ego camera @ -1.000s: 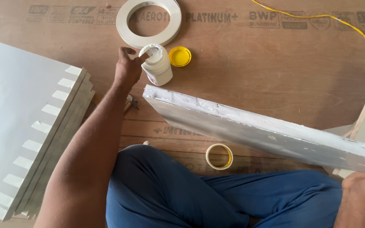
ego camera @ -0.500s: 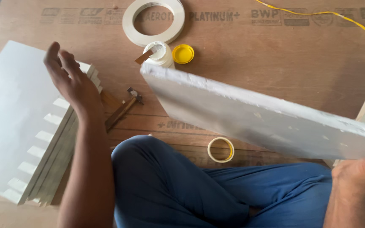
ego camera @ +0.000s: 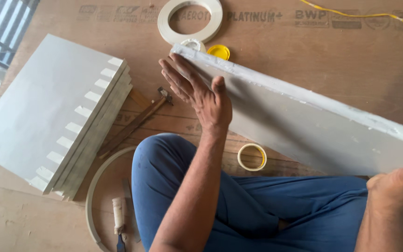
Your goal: The person applies white adhesive to the edge of a rectangular board using a small brush. They then press a strip of edge banding onto the glued edge and smooth it down with their hands. Finally, they apply pieces of masking tape along the edge to secure the banding.
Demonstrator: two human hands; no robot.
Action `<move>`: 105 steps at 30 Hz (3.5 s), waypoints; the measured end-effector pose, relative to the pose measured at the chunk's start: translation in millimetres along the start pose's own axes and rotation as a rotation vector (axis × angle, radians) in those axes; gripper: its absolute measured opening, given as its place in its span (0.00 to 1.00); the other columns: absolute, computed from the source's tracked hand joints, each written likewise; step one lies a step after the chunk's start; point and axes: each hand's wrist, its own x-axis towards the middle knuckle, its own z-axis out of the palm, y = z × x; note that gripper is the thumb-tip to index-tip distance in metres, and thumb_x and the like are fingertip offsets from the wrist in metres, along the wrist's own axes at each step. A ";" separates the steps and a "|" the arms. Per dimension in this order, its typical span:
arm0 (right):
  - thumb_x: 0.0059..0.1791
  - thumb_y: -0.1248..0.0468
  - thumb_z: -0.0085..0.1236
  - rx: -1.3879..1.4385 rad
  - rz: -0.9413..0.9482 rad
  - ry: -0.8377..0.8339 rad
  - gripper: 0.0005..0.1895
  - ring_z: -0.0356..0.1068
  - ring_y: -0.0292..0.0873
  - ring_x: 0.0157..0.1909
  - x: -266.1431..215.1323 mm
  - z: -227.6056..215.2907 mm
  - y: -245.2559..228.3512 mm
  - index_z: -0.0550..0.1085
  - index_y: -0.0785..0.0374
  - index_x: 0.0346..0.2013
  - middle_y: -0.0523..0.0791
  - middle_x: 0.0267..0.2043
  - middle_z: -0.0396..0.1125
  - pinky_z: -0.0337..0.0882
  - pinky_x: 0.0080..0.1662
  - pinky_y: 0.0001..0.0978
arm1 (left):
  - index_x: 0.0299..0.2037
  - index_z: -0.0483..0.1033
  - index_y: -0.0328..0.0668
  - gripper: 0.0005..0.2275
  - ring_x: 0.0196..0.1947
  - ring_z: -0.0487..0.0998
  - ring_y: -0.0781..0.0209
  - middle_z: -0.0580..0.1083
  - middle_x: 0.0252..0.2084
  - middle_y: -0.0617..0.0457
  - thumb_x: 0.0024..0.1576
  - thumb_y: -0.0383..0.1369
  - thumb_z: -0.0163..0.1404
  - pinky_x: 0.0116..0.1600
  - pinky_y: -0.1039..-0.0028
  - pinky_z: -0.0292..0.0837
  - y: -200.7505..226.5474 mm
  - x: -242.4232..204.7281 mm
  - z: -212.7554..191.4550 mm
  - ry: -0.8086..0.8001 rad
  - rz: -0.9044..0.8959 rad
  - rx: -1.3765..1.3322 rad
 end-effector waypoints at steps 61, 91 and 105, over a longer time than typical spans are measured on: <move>0.49 0.35 0.62 0.267 0.191 0.157 0.42 0.67 0.40 0.46 16.3 2.4 -15.7 0.67 0.72 0.54 0.48 0.50 0.68 0.66 0.40 0.32 | 0.79 0.35 0.72 0.40 0.78 0.11 0.41 0.15 0.79 0.45 0.59 0.73 0.25 0.73 0.45 -0.02 144.2 -182.9 65.5 -0.386 0.730 0.097; 0.50 0.32 0.65 0.063 0.014 0.178 0.39 0.65 0.33 0.41 5.4 4.0 -18.9 0.72 0.70 0.42 0.39 0.36 0.66 0.68 0.47 0.24 | 0.61 0.76 0.70 0.42 0.75 0.28 0.31 0.51 0.76 0.38 0.56 0.69 0.08 0.68 0.37 0.07 137.5 53.3 8.8 -1.125 0.426 0.316; 0.51 0.36 0.66 0.082 0.066 0.200 0.38 0.69 0.36 0.51 9.2 9.6 -24.6 0.73 0.72 0.47 0.42 0.45 0.71 0.71 0.52 0.29 | 0.76 0.33 0.79 0.30 0.71 0.65 0.31 0.84 0.40 0.50 0.62 0.61 0.04 0.78 0.27 0.26 244.9 -94.7 98.4 -1.220 0.784 -0.107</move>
